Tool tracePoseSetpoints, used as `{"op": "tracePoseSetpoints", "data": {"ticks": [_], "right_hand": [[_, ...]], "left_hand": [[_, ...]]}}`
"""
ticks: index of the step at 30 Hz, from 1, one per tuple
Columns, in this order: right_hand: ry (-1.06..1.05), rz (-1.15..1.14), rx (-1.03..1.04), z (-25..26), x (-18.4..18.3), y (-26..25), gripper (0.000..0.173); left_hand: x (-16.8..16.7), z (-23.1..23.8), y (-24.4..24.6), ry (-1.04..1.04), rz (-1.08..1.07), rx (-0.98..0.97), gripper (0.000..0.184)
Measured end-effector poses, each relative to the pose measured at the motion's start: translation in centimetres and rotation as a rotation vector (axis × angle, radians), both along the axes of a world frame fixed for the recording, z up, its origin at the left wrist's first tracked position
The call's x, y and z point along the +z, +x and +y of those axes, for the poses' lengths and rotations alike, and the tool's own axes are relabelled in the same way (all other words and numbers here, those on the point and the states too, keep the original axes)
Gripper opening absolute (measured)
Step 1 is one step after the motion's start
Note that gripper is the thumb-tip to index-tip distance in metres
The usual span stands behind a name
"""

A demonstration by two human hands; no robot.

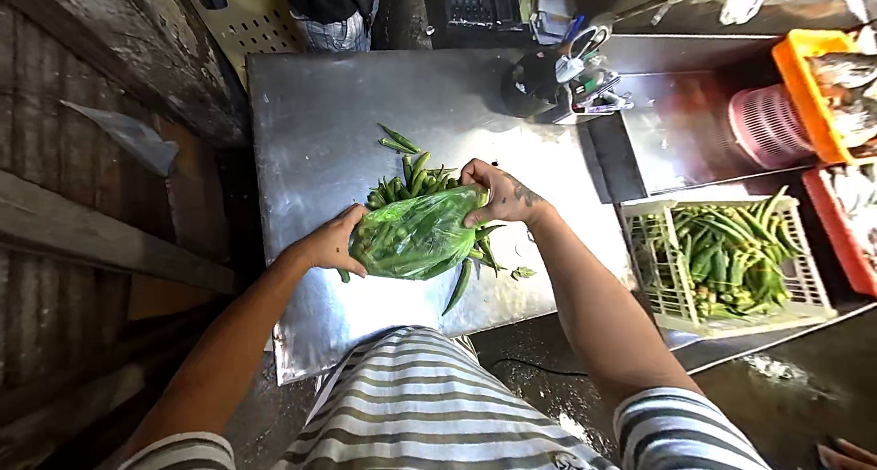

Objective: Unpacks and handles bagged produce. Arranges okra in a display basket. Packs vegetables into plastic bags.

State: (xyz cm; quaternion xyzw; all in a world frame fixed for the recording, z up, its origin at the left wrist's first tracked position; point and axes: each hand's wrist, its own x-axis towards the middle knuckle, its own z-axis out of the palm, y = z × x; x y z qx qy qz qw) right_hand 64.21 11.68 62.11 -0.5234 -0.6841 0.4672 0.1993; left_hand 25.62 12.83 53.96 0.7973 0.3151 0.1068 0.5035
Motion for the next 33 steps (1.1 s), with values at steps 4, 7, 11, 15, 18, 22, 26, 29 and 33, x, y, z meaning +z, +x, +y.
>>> {"op": "tracePoseSetpoints", "data": {"ticks": [4, 7, 11, 15, 18, 22, 26, 29, 33], "right_hand": [[0.209, 0.003, -0.336, -1.8, -1.7, -2.1, 0.046], [0.363, -0.128, -0.554, -1.3, -2.0, -4.0, 0.032], [0.413, -0.154, -0.799, -0.8, -1.0, -6.4, 0.026], [0.166, -0.144, -0.652, -2.0, 4.1, -8.2, 0.040], [0.213, -0.210, -0.503, -4.5, 6.6, -9.6, 0.040], [0.368, -0.345, -0.393, -7.8, 7.5, -13.3, 0.042], [0.416, -0.557, -0.237, -9.8, 2.7, -15.6, 0.053], [0.366, -0.681, -0.273, -9.4, -0.1, -14.0, 0.062], [0.413, -0.565, -0.505, -7.7, 0.7, -10.9, 0.036]], "left_hand": [[-0.9, -1.7, 2.0, -0.222, -0.187, 0.205, 0.103], [-1.1, -3.5, 3.6, -0.356, -0.331, 0.415, 0.104], [1.0, -4.9, 7.4, -0.615, -0.647, 0.703, 0.079], [3.6, -3.6, 9.3, -0.787, -0.627, 0.911, 0.064], [5.0, -2.0, 10.0, -0.805, -0.570, 1.060, 0.066], [5.2, -0.8, 10.7, -0.699, -0.528, 1.335, 0.065], [4.1, -1.1, 11.1, -0.639, -0.528, 1.482, 0.043], [3.5, -2.3, 10.8, -0.655, -0.448, 1.498, 0.040], [5.9, -5.0, 9.2, -0.887, -0.464, 1.306, 0.046]]}}
